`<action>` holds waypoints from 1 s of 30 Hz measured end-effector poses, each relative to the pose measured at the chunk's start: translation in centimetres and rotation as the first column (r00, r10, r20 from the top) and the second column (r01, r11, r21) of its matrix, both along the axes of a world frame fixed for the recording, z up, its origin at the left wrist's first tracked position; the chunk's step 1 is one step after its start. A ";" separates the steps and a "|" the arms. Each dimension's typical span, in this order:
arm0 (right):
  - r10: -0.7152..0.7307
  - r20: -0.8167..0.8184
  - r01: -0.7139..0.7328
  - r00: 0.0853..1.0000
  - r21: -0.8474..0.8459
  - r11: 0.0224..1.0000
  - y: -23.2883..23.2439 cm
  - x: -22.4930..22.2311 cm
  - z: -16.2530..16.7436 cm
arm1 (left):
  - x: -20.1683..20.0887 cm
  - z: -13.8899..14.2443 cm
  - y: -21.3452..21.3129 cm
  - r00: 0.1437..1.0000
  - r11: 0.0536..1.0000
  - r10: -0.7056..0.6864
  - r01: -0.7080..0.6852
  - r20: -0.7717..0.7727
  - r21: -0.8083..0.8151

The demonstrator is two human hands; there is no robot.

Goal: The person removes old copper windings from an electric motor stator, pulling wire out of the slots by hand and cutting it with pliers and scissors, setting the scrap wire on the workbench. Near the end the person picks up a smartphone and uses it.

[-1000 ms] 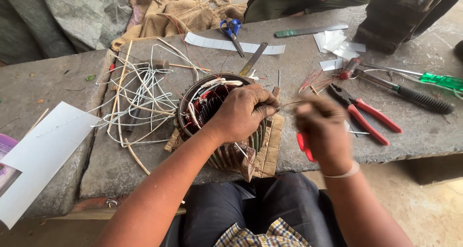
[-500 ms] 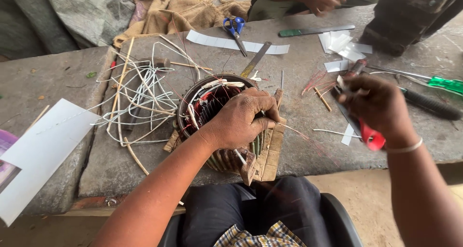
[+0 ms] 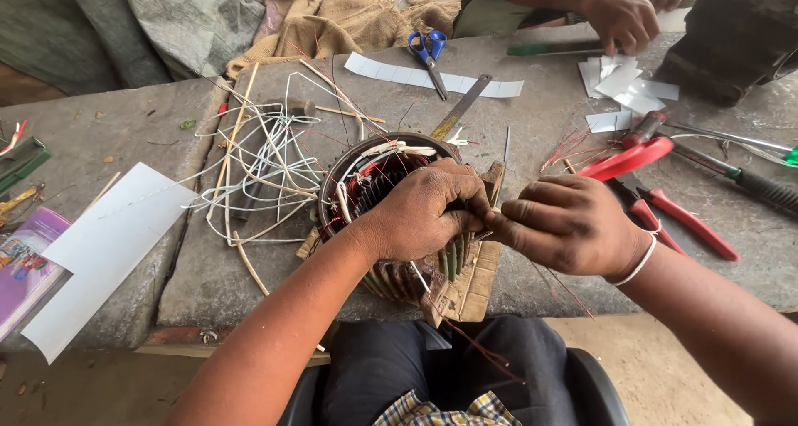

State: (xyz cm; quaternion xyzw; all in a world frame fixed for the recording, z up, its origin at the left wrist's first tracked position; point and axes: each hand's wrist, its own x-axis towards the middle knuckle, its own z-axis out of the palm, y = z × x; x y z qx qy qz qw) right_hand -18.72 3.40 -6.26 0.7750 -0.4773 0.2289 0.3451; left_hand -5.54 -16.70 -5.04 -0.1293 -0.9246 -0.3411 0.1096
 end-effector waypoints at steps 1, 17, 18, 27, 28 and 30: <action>-0.021 -0.043 0.021 0.999 0.004 1.000 0.2 0.5 0.5 | 0.2 0.1 0.1 1.000 1.000 -0.003 0.003 0.003 0.009; -0.510 0.590 0.249 0.626 0.469 0.847 6.3 2.8 -0.9 | 0.5 -3.6 -1.3 0.979 0.774 -0.114 -0.020 0.170 0.633; -0.498 0.659 0.196 0.564 0.479 0.856 5.8 3.2 -0.8 | 0.4 -3.7 -1.1 0.978 0.782 -0.111 -0.022 0.174 0.622; -0.140 0.988 -0.267 0.062 0.152 0.952 2.0 5.1 -2.7 | 0.9 -2.0 0.3 0.977 0.901 -0.032 -0.063 0.211 0.429; -0.136 0.989 -0.272 0.065 0.149 0.951 1.8 4.8 -2.9 | 0.9 -1.9 0.3 0.981 0.932 -0.005 -0.067 0.196 0.356; -0.161 0.974 -0.246 0.158 0.197 0.949 1.9 4.4 -2.7 | 0.9 -1.8 0.4 0.983 0.931 -0.012 -0.057 0.185 0.360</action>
